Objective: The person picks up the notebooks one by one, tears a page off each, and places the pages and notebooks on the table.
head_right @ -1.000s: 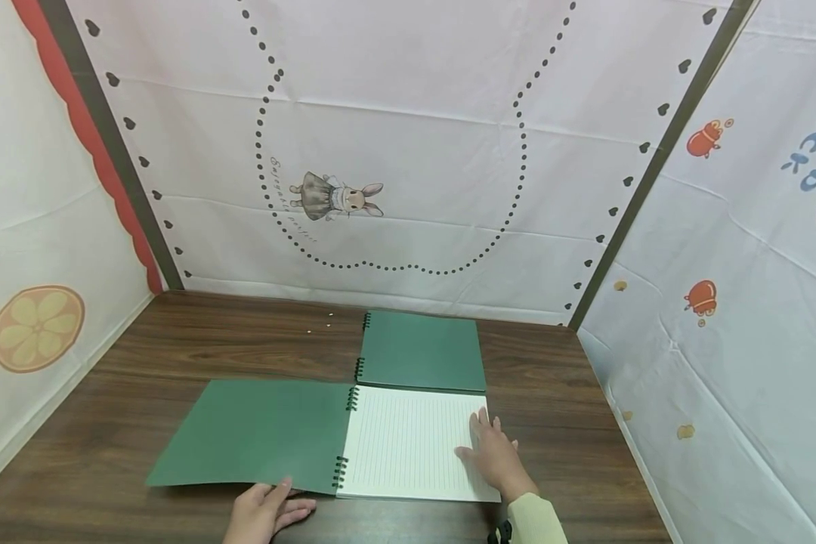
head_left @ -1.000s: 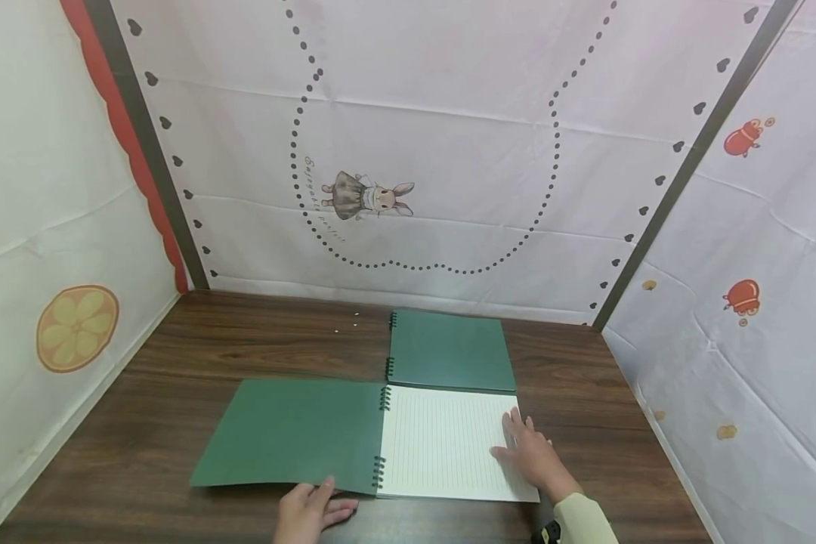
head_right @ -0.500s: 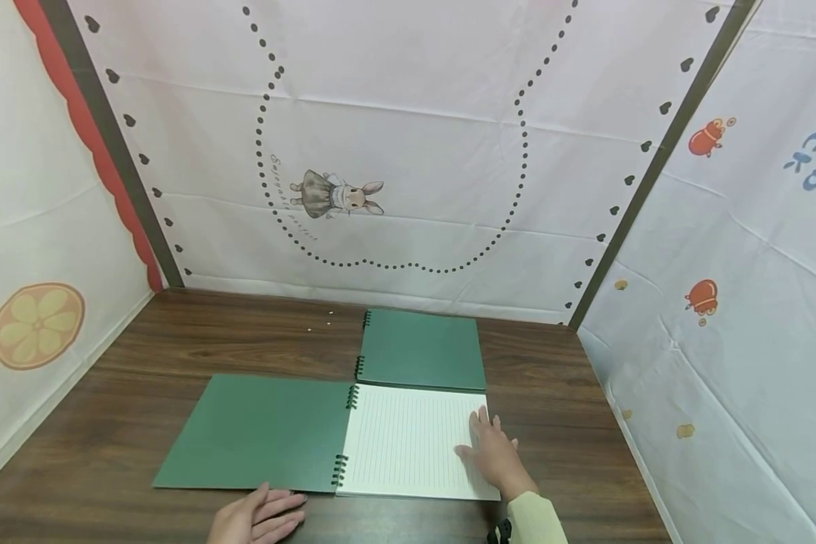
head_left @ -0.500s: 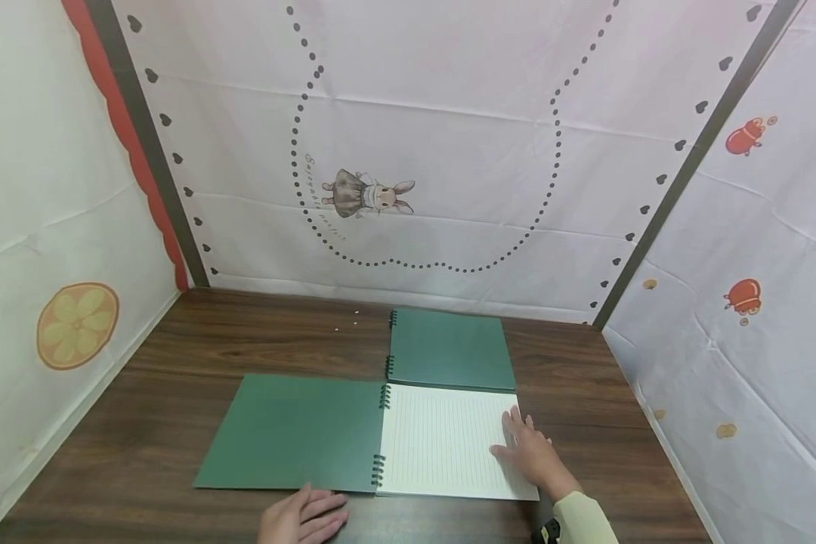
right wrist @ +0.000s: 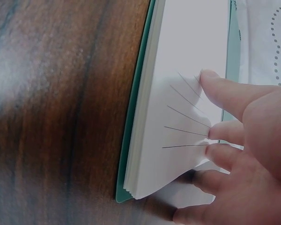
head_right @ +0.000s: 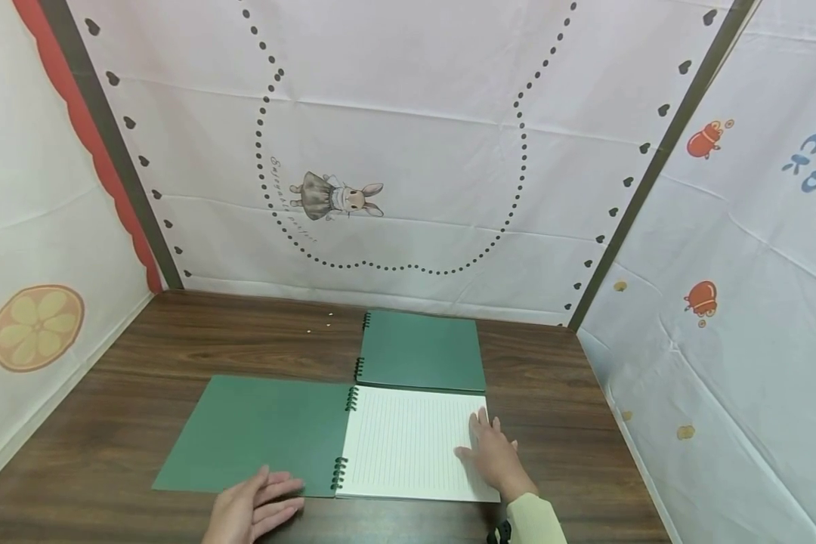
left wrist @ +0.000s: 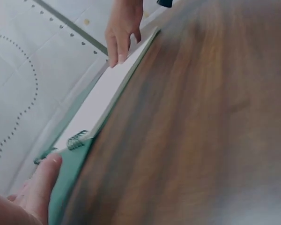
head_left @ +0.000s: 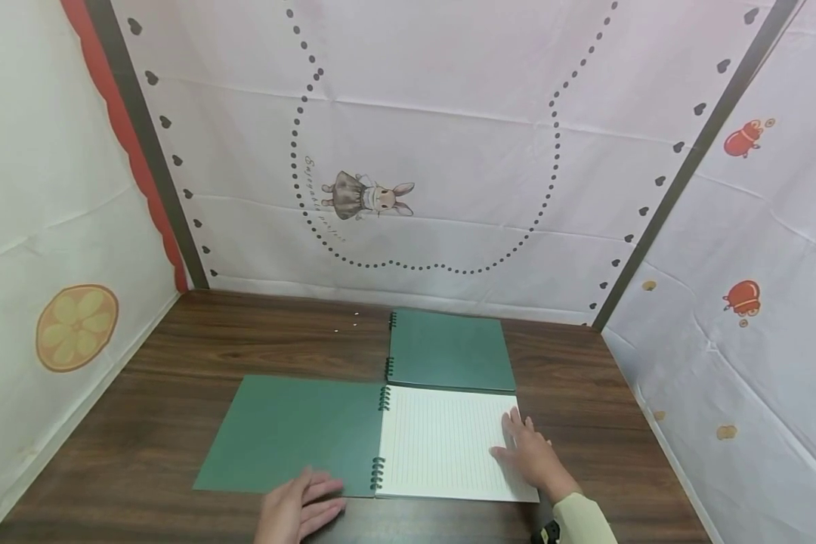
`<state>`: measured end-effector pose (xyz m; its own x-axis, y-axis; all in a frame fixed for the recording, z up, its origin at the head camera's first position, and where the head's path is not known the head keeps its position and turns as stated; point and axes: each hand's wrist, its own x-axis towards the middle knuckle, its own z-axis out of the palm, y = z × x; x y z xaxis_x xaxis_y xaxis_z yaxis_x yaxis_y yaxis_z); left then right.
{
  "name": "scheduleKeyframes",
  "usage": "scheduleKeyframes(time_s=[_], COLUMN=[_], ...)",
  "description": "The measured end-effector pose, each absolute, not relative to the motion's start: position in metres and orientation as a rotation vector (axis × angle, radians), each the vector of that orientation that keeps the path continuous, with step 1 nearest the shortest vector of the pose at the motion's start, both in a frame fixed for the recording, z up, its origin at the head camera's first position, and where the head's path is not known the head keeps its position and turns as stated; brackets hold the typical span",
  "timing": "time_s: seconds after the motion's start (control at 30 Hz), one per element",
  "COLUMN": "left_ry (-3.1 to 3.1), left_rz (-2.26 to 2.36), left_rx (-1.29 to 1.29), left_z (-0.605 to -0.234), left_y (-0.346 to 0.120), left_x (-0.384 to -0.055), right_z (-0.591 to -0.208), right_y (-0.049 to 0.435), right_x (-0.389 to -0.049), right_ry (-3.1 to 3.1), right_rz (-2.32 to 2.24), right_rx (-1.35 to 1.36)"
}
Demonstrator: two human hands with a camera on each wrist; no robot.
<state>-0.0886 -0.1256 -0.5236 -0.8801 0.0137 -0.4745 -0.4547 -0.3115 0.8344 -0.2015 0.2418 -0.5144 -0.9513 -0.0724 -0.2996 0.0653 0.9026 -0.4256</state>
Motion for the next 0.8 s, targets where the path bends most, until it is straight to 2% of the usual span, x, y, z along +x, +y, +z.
scheduleKeyframes(time_s=[0.2,0.4,0.63,0.8], left_ry=[2.130,2.587,2.855,2.935], left_rz=[2.036,1.586,1.216,1.003], left_rx=[-0.484,-0.258,0.042,0.135], left_z=[-0.498,-0.489,-0.497,-0.507], left_y=[-0.114,-0.112,-0.115,-0.114], left_x=[-0.108,-0.132,-0.156,-0.167], right_z=[-0.514,-0.512,-0.515,-0.515], right_y=[0.241,0.241,0.243,0.242], right_x=[-0.201,-0.202,-0.203,-0.203], right_ry=[2.759,2.755,2.749,2.748], right_rz=[-0.640,-0.637,-0.626,-0.631], right_rx=[-0.015,-0.024,-0.008,-0.006])
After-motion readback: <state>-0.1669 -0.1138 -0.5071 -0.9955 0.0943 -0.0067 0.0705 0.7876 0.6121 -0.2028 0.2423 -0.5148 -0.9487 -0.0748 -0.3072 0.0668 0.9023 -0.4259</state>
